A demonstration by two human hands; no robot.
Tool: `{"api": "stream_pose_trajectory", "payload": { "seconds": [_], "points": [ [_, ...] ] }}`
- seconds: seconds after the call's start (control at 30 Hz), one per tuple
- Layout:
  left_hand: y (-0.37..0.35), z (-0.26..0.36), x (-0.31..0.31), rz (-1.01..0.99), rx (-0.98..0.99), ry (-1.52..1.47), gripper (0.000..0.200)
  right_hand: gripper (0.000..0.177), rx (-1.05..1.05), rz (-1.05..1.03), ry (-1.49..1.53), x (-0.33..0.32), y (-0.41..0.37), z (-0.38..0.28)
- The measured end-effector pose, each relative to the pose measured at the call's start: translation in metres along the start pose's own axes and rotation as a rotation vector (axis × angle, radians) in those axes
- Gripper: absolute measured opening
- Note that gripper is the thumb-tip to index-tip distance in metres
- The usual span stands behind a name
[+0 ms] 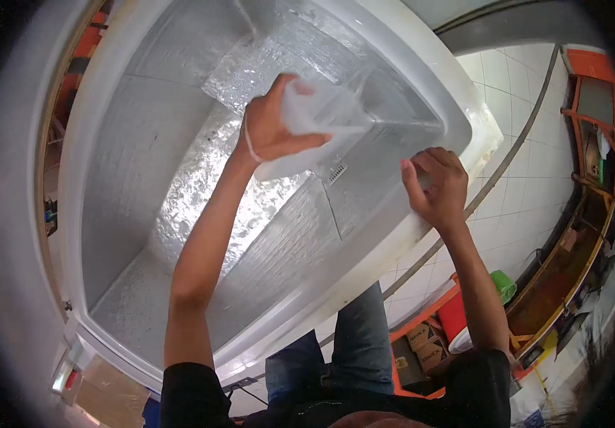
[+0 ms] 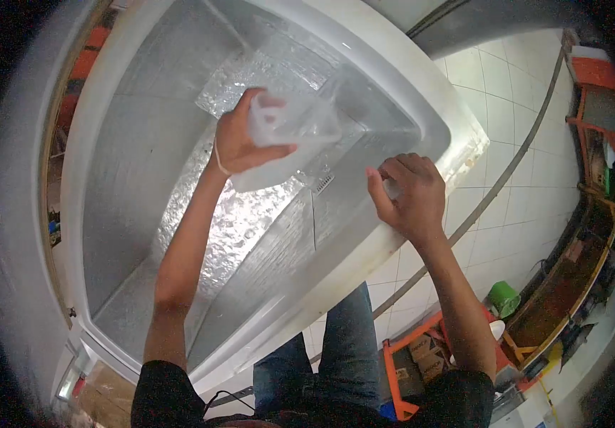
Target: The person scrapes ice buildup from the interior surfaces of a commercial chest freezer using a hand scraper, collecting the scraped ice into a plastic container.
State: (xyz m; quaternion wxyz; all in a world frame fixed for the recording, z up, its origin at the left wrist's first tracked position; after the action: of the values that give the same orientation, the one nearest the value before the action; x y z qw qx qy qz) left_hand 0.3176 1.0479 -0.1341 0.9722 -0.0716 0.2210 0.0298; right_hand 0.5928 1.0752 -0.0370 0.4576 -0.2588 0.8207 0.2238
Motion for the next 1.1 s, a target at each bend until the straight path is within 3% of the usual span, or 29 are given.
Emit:
{"api": "stream_pose_trajectory", "payload": {
  "seconds": [0.07, 0.2, 0.6, 0.73, 0.9, 1.0, 1.1],
  "points": [
    [0.026, 0.037, 0.004, -0.045, 0.041, 0.112, 0.091, 0.021, 0.004, 0.01, -0.002, -0.001, 0.0, 0.0],
    [0.049, 0.068, 0.021, -0.172, -0.059, 0.197, 0.081, 0.021, 0.021, 0.042, 0.021, -0.002, -0.004, 0.004],
    [0.086, 0.09, 0.046, -0.293, -0.158, 0.296, 0.076, 0.023, 0.014, 0.119, 0.018, -0.002, -0.009, 0.005],
    [0.103, 0.076, 0.017, -0.219, -0.114, 0.251, 0.074, 0.024, 0.032, 0.074, 0.005, -0.002, -0.007, 0.004],
    [0.122, 0.043, -0.053, -0.268, -0.316, 0.215, 0.068, 0.024, 0.063, 0.057, -0.009, 0.001, -0.009, 0.007],
    [0.107, 0.078, -0.105, -0.049, -0.555, 0.23, 0.047, 0.023, 0.057, 0.085, -0.001, 0.001, -0.009, 0.007],
    [0.123, 0.004, -0.17, 0.049, -0.458, 0.201, 0.062, 0.023, 0.057, 0.071, 0.0, 0.002, -0.009, 0.006]
  ]
}}
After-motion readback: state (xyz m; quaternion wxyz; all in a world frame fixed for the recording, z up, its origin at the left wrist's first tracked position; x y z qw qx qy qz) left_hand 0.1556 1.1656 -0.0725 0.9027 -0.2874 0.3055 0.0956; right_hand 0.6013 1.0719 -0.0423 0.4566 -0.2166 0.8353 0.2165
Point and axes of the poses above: each hand's wrist, its own y-axis towards the middle knuckle, its own x-axis out of the palm, z = x × y, the point moved 6 cm from there along y, towards the middle knuckle, and after that the axes turned 7 degrees about -x, right-handed, at the moved point
